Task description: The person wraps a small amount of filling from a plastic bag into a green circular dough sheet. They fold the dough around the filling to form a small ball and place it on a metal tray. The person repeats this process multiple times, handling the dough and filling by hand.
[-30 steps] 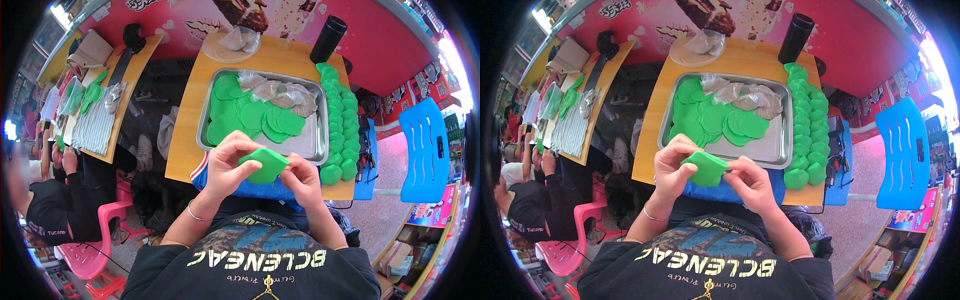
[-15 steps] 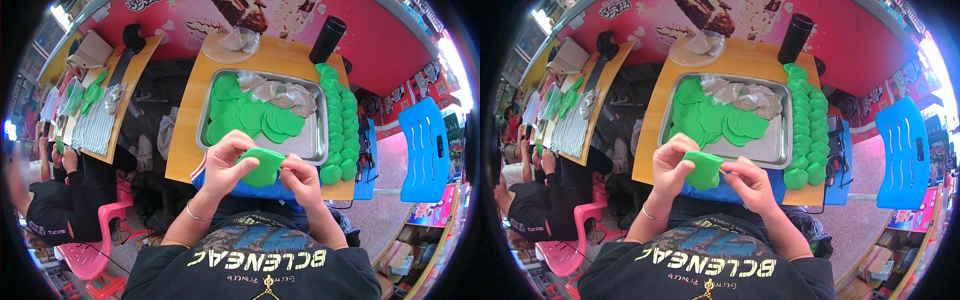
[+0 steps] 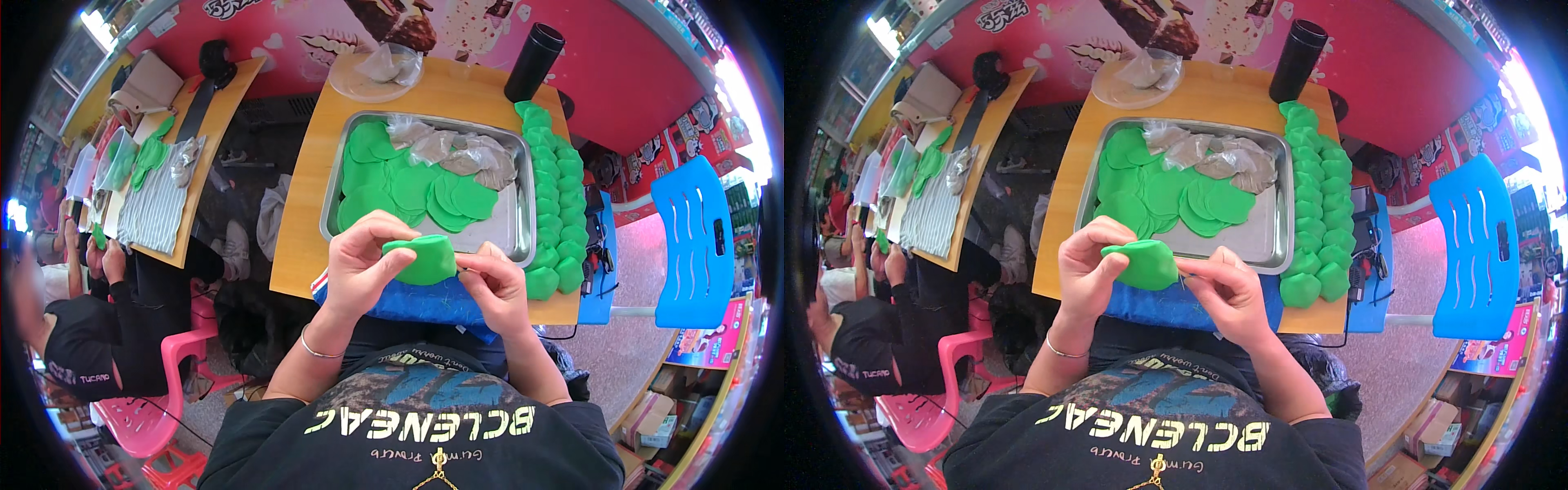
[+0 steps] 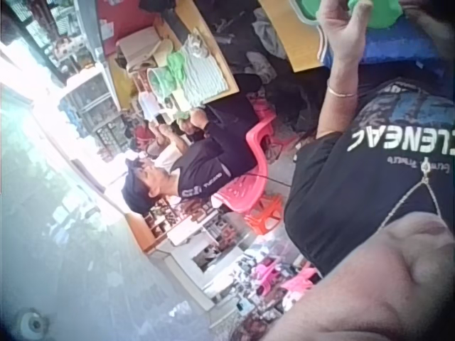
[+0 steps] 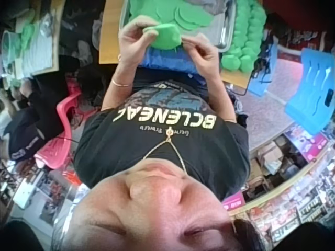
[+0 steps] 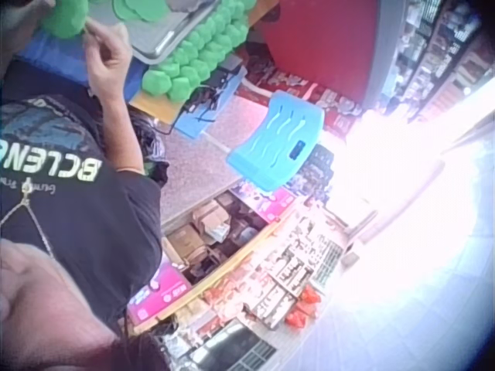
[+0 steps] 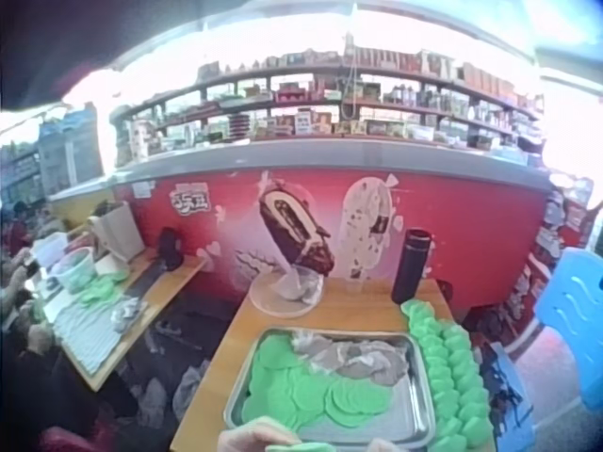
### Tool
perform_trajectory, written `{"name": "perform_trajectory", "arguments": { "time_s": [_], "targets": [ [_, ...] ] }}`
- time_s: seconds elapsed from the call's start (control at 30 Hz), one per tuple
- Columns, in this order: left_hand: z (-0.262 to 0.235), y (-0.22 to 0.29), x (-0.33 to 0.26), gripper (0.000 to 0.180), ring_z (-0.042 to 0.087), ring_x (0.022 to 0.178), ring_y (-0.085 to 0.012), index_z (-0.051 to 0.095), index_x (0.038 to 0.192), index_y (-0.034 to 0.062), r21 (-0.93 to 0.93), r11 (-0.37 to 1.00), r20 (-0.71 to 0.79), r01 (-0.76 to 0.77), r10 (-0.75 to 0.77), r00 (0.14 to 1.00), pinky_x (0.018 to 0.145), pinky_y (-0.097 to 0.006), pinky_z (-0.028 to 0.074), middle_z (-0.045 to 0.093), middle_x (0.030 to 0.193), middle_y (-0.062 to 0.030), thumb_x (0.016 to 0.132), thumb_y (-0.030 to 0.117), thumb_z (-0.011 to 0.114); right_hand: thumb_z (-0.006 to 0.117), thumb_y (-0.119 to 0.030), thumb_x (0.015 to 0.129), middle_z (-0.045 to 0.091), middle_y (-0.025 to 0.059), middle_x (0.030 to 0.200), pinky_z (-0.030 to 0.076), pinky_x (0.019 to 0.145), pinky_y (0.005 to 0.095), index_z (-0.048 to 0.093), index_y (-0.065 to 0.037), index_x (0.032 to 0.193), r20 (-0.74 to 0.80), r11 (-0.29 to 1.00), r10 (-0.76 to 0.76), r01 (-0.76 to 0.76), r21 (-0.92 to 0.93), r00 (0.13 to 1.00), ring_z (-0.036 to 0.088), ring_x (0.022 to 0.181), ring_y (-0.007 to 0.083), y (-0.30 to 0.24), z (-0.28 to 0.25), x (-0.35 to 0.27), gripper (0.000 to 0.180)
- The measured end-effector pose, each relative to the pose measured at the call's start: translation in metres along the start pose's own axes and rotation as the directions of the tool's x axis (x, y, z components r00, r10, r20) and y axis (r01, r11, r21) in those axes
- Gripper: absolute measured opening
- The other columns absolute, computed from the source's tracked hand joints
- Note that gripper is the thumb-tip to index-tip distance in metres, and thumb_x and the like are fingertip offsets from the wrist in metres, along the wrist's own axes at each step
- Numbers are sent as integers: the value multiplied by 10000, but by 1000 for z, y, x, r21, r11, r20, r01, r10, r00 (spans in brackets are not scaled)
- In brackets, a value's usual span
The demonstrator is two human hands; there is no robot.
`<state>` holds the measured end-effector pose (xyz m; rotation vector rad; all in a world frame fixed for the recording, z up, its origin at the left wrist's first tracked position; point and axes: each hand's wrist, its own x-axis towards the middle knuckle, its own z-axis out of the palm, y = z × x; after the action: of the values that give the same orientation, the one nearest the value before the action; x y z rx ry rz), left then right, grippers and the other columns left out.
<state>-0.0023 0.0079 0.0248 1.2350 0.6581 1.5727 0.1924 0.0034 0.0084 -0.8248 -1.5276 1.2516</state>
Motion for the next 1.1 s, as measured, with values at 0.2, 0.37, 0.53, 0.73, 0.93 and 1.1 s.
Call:
{"name": "perform_trajectory", "arguments": {
  "time_s": [0.2,0.37,0.53,0.73,0.93,1.1],
  "targets": [
    [-1,0,-2,53,562,765,-124,626,818,-34,88,996,1,-34,34,999,676,-230,441,597,823,-88,771,-38,648,590,52,782,396,-33,672,274,524,214,653,-60,1044,-15,1000,18,-18,-23,1000,358,607,62,-3,5,2,292],
    [-2,-5,0,74,562,761,-120,627,843,-34,31,997,7,-72,72,997,678,-231,441,600,826,-84,772,-34,650,575,54,798,406,-30,696,279,527,194,652,-56,1043,32,878,278,-268,396,960,363,611,54,-8,6,-1,280],
    [1,10,3,114,561,761,-115,609,894,-32,122,990,3,73,-74,997,689,-231,443,602,845,-81,786,-26,642,561,51,816,412,-28,726,291,524,181,639,-47,1068,-35,999,38,-37,13,999,365,610,43,0,4,1,282],
    [-1,-9,1,44,558,767,-103,597,871,-6,-155,987,-67,53,-64,996,700,-218,442,597,855,-62,835,19,605,565,24,832,411,-29,740,289,513,183,625,-30,1079,-18,927,187,-171,334,982,367,605,36,-5,9,-2,261],
    [-1,-25,-5,61,555,796,-84,558,921,23,-380,912,-128,151,-214,968,707,-202,432,595,864,-42,880,67,561,580,-2,828,425,-19,733,291,482,205,635,-19,1027,-32,928,189,-168,332,981,384,567,48,5,8,-6,207],
    [-22,-32,-4,56,566,824,-98,538,952,53,-321,937,-255,139,-227,940,735,-240,460,593,892,-32,906,61,506,634,-2,776,448,14,644,305,458,236,671,-50,917,-201,916,-122,32,-401,972,399,519,86,15,-8,0,154]
  ]
}}
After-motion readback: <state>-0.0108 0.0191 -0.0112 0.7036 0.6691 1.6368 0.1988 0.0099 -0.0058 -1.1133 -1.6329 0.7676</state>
